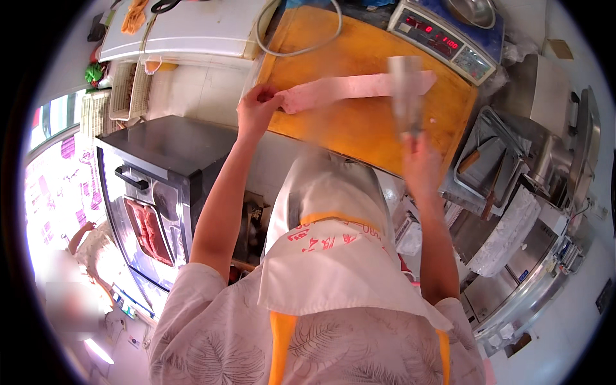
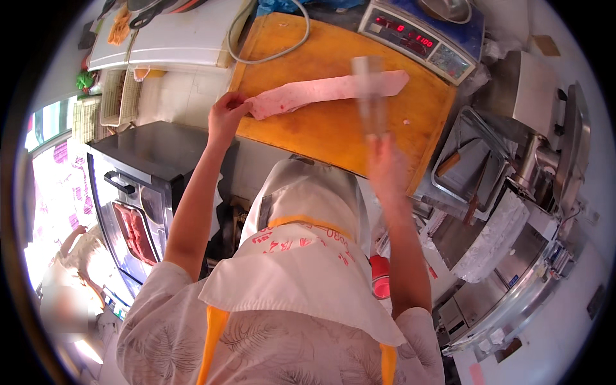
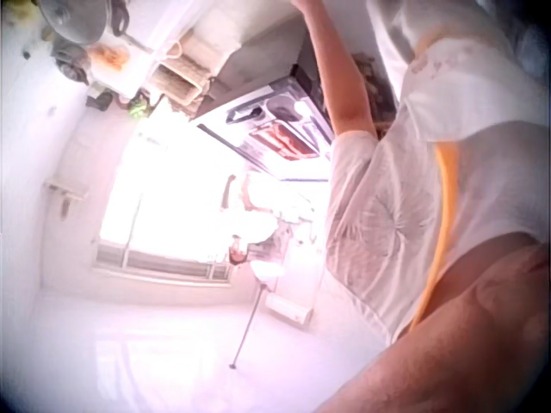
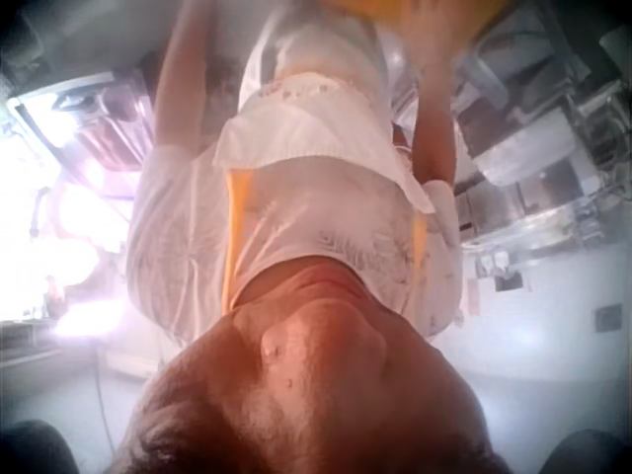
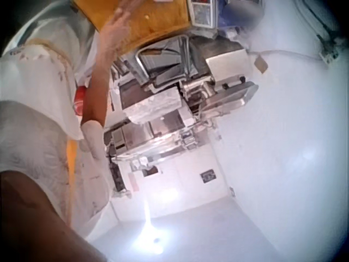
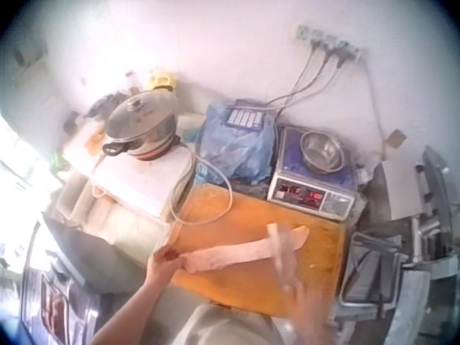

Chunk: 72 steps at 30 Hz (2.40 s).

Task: The person washes a metal bowl in a sink, then retrieves a piece of pork belly from a display case. They place the meat on a cutting board, weigh it on a digital scale, and proceed to chop it into smaller cubes using a cleaver.

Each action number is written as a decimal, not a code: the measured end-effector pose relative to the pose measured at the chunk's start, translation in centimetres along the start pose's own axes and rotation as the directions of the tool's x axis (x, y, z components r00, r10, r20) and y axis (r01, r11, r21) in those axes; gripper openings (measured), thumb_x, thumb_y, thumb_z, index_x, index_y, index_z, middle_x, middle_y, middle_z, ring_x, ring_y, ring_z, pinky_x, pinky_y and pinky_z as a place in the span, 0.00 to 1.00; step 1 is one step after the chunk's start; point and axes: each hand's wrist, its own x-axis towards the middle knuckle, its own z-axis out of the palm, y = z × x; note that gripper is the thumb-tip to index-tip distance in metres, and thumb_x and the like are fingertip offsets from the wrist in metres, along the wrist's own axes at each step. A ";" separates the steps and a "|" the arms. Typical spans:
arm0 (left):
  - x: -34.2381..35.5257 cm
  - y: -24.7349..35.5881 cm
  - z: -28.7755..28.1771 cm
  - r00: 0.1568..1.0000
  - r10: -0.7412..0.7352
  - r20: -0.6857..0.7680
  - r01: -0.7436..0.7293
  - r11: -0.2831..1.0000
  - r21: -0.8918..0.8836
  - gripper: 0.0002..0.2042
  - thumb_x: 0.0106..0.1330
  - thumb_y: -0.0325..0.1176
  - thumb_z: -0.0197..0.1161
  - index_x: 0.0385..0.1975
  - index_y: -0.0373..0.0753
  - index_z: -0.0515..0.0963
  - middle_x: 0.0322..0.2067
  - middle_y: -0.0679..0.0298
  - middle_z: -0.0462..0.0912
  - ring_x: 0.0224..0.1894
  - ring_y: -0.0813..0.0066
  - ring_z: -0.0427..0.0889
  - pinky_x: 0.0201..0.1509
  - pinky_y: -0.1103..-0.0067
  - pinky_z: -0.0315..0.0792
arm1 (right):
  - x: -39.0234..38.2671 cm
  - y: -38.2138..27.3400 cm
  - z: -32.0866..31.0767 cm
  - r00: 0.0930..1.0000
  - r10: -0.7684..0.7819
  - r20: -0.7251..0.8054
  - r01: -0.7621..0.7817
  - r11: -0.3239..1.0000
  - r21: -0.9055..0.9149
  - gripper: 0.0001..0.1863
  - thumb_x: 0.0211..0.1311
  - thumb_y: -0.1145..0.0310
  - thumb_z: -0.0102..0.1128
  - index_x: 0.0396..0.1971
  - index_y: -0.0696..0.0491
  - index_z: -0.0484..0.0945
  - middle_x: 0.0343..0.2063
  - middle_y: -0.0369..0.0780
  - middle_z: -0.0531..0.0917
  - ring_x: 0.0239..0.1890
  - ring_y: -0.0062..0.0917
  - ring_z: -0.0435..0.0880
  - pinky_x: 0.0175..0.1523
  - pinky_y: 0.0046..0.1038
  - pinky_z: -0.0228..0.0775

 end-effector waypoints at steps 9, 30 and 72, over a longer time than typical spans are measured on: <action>0.1 -0.4 0.2 1.000 -0.012 0.022 0.014 0.996 -0.084 0.11 0.58 0.28 0.74 0.40 0.34 0.85 0.32 0.67 0.87 0.36 0.81 0.83 0.44 0.82 0.77 | 3.9 7.0 -1.6 0.997 -0.075 0.004 0.072 0.973 0.220 0.18 0.73 0.57 0.61 0.37 0.59 0.74 0.25 0.55 0.83 0.31 0.54 0.85 0.33 0.48 0.73; -3.3 7.4 16.2 0.742 0.588 0.322 -0.648 0.506 0.569 0.30 0.66 0.25 0.68 0.69 0.42 0.69 0.66 0.56 0.75 0.74 0.48 0.65 0.78 0.50 0.54 | 7.7 10.7 -6.4 0.968 -0.142 0.205 0.057 0.926 0.374 0.19 0.75 0.56 0.60 0.42 0.59 0.78 0.23 0.50 0.83 0.26 0.40 0.85 0.34 0.41 0.74; -0.4 4.7 7.1 0.720 0.499 0.482 -0.684 0.628 0.372 0.26 0.65 0.36 0.72 0.62 0.38 0.77 0.58 0.50 0.82 0.60 0.48 0.82 0.60 0.65 0.77 | -15.2 11.1 8.0 0.764 0.641 0.079 -0.327 0.279 0.903 0.15 0.76 0.58 0.62 0.32 0.52 0.75 0.16 0.30 0.73 0.15 0.13 0.68 0.22 0.23 0.59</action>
